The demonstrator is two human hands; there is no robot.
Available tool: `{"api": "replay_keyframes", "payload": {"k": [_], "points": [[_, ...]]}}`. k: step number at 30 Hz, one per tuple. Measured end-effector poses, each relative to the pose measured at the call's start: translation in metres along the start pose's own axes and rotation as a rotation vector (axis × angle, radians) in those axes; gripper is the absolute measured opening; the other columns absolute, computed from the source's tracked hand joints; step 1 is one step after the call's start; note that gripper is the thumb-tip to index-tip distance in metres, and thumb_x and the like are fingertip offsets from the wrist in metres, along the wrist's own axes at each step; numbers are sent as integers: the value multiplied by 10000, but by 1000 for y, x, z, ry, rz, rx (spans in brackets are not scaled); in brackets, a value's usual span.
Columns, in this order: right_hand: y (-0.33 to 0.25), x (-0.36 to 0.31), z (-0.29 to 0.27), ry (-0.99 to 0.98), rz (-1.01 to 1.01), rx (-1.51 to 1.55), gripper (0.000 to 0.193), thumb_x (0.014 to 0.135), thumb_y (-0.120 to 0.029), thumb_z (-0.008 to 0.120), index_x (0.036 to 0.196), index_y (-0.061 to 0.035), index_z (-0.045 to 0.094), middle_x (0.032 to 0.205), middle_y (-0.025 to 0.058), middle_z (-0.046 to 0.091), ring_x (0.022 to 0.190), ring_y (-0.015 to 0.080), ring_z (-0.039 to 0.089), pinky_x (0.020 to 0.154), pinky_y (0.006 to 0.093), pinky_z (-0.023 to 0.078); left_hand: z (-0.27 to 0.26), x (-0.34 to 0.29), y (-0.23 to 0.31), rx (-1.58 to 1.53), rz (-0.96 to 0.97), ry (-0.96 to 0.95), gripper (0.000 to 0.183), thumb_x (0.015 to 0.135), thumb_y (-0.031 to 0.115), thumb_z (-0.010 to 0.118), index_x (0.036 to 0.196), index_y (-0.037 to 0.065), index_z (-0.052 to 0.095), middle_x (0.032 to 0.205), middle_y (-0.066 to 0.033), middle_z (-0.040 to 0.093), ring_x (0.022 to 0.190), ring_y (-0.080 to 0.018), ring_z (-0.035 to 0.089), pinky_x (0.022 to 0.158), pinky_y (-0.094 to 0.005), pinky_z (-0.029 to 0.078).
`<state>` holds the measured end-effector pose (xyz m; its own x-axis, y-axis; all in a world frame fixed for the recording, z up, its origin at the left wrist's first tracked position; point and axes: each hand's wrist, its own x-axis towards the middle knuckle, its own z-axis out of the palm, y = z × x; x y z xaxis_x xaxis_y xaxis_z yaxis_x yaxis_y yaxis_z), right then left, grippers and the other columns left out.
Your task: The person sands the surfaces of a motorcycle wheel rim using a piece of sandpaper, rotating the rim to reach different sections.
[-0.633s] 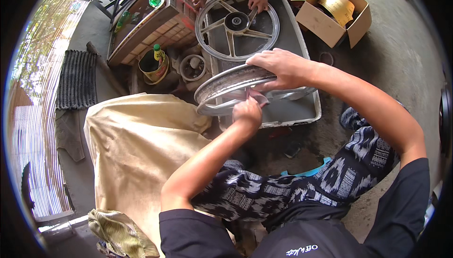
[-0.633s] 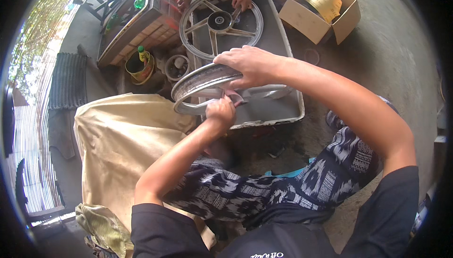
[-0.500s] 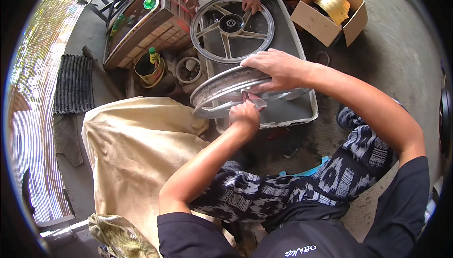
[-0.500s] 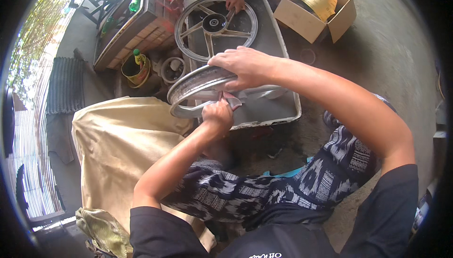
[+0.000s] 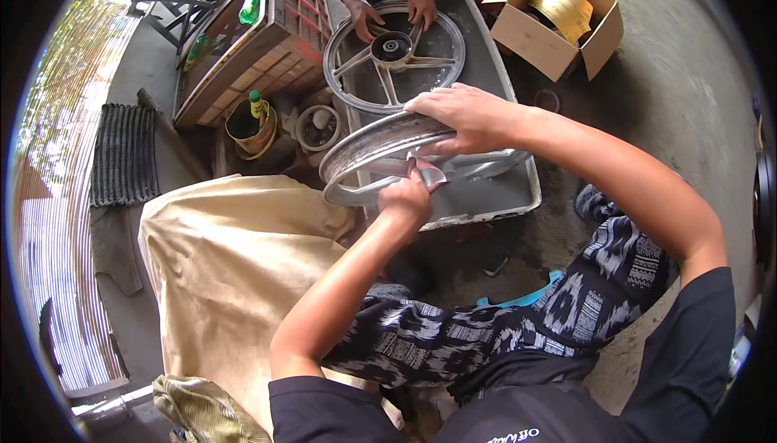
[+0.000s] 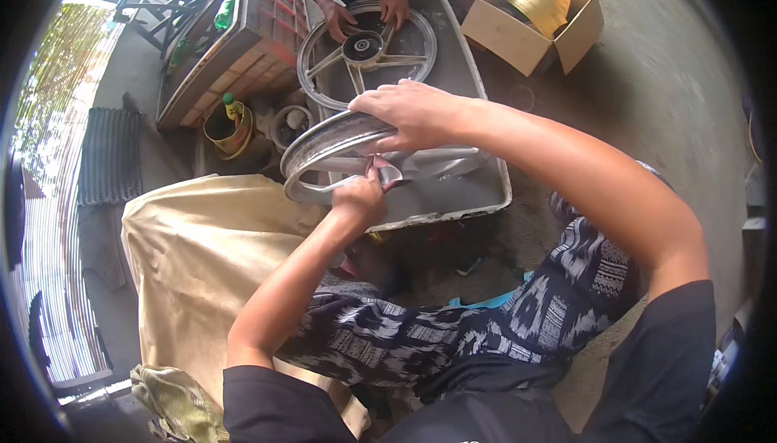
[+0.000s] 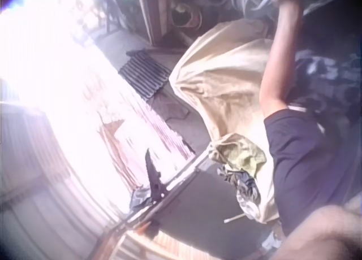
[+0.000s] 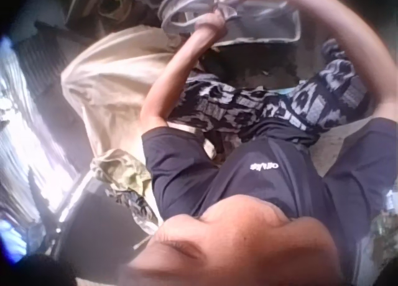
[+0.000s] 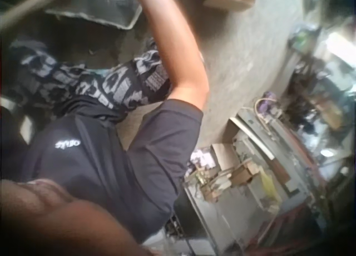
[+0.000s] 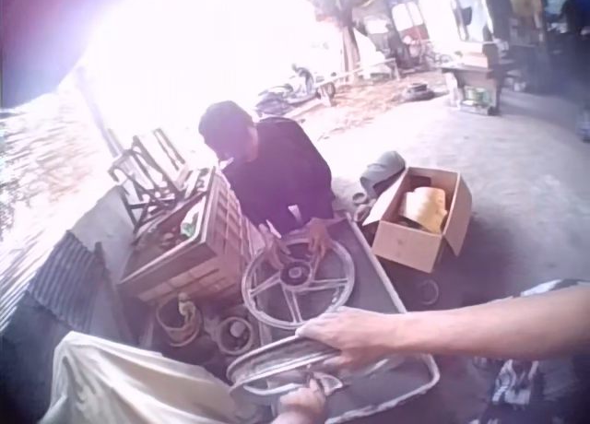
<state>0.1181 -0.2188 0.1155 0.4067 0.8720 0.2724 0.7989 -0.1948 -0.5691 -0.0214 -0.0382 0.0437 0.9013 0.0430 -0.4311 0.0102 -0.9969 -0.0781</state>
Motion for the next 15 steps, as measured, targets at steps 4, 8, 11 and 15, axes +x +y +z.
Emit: {"api": "replay_keyframes", "payload": {"k": [4, 8, 11, 15], "points": [[-2, 5, -2, -14, -32, 27, 676, 836, -399, 745, 1346, -31, 499, 1243, 179, 621, 1180, 338, 583, 968, 453, 458, 16, 8, -4, 158, 90, 189, 517, 999, 370, 449, 1231, -72, 582, 924, -202, 708, 825, -329, 724, 705, -449, 570], [-5, -1, 1, -14, -59, -18, 649, 818, -315, 754, 1351, -43, 502, 1267, 157, 613, 1205, 320, 575, 993, 450, 453, -10, -7, 24, 1, -75, -65, 417, 989, 355, 495, 1062, -22, 658, 886, -159, 726, 804, -309, 732, 673, -422, 576], [-7, 6, 1, -41, -51, 17, 650, 817, -306, 751, 1358, -51, 497, 1269, 152, 610, 1219, 314, 568, 1001, 448, 447, 6, 4, 3, 100, -11, 118, 453, 990, 403, 494, 1079, -8, 663, 917, -175, 738, 860, -307, 742, 707, -412, 586], [-11, 5, 3, -67, -41, 11, 650, 818, -325, 754, 1356, -58, 506, 1265, 136, 617, 1226, 304, 564, 1010, 447, 437, 13, -17, 15, 149, 5, 42, 409, 984, 332, 499, 1086, -31, 658, 783, -105, 707, 705, -265, 718, 580, -411, 559]]}}
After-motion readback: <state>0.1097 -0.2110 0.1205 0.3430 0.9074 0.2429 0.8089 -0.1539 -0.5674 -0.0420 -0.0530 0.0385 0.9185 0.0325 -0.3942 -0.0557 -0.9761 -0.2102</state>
